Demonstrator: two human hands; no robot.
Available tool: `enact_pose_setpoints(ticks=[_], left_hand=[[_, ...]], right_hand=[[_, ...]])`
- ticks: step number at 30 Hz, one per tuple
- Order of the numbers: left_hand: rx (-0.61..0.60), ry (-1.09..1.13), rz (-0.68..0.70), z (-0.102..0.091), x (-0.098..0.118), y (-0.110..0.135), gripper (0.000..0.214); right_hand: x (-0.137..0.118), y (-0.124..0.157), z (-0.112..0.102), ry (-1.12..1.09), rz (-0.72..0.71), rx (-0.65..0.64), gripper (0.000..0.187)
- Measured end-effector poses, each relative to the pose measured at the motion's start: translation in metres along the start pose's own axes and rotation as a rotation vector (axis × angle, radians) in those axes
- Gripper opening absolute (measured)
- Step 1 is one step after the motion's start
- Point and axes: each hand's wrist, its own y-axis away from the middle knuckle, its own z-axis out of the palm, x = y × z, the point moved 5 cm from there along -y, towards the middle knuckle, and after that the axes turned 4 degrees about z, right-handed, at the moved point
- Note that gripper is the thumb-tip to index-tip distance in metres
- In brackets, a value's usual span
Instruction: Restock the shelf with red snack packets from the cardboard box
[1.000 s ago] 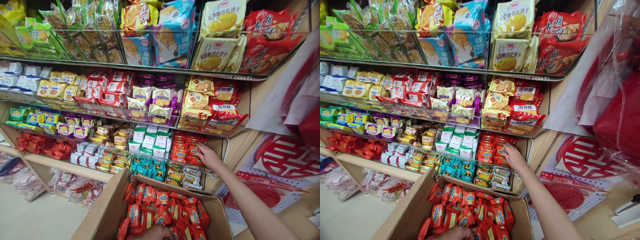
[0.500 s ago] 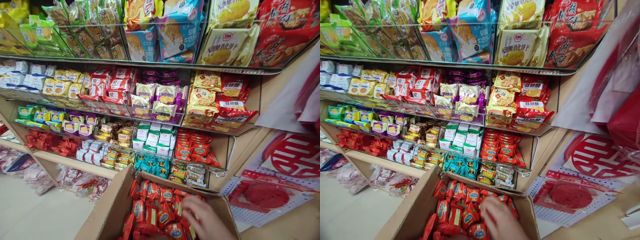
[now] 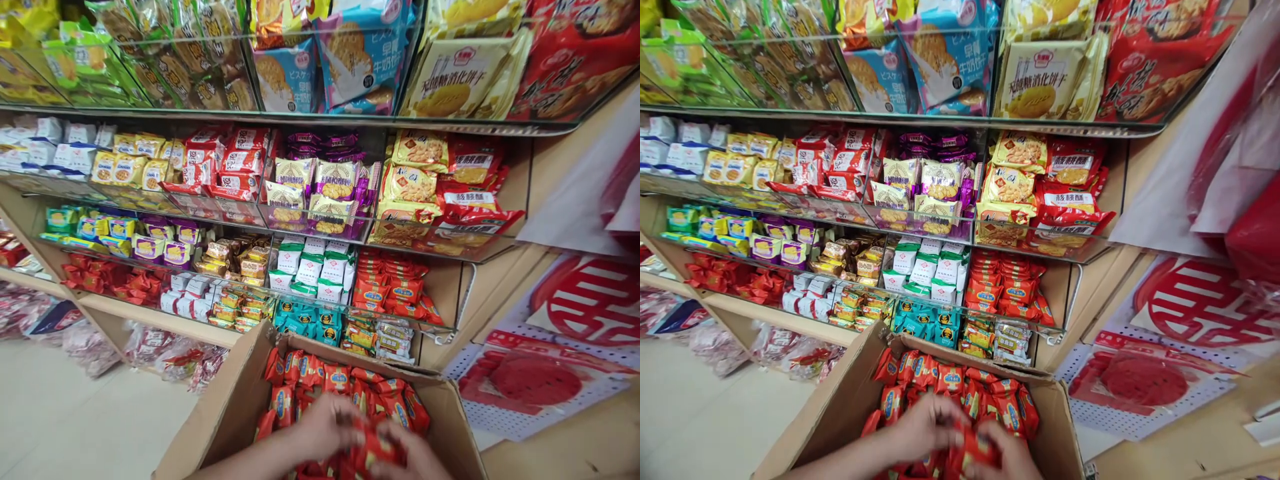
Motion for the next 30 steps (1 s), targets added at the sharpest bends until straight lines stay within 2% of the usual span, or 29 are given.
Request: enact_pose_setpoints(ticks=[2,4,7,10,14,17,19,21,22,23,25,27,28,30], left_hand=[[0.175,0.181,0.078,-0.012,0.019,-0.003,0.049],[0.327,0.28,0.137,-0.022,0.03,-0.005,0.048],[0.461,0.227,0.222,-0.028,0.034,-0.002,0.037],[0.543,0.173,0.217,-0.032,0.025,0.002,0.041],[0.534,0.253,0.178,-0.033,0.012,0.002,0.043],[0.522,0.29,0.171,-0.031,0.011,0.001,0.044],[0.51,0.337,0.145,-0.029,0.013,0.002,0.043],[0.44,0.468,0.051,-0.022,0.013,0.002,0.045],[0.368,0.565,-0.01,-0.016,0.013,0.003,0.047],[0.28,0.671,-0.068,-0.01,0.013,0.003,0.049],[0.14,0.852,-0.126,-0.001,0.017,0.004,0.05],[0.106,0.964,-0.114,-0.001,0.021,0.005,0.046],[0.112,1.0,-0.097,-0.003,0.022,0.005,0.045],[0.12,1.051,-0.058,-0.007,0.024,0.004,0.047]], right_hand=[[-0.01,-0.009,-0.004,-0.079,0.026,0.086,0.03],[-0.022,-0.017,0.001,-0.168,0.026,0.182,0.033],[-0.038,-0.02,0.023,-0.179,-0.039,0.236,0.035],[-0.038,-0.015,0.039,-0.123,-0.042,0.349,0.031],[-0.029,-0.008,0.043,-0.107,-0.051,0.408,0.033],[-0.029,-0.004,0.037,-0.073,-0.089,0.419,0.032],[-0.032,-0.001,0.028,0.004,-0.101,0.499,0.03],[-0.039,0.004,0.021,0.126,-0.162,0.592,0.026],[-0.043,0.006,0.02,0.187,-0.221,0.607,0.024],[-0.048,0.008,0.021,0.237,-0.297,0.584,0.022],[-0.056,0.011,0.03,0.282,-0.457,0.449,0.02],[-0.058,0.015,0.036,0.244,-0.532,0.362,0.02],[-0.057,0.016,0.036,0.203,-0.52,0.379,0.019],[-0.049,0.016,0.033,0.09,-0.398,0.491,0.017]])
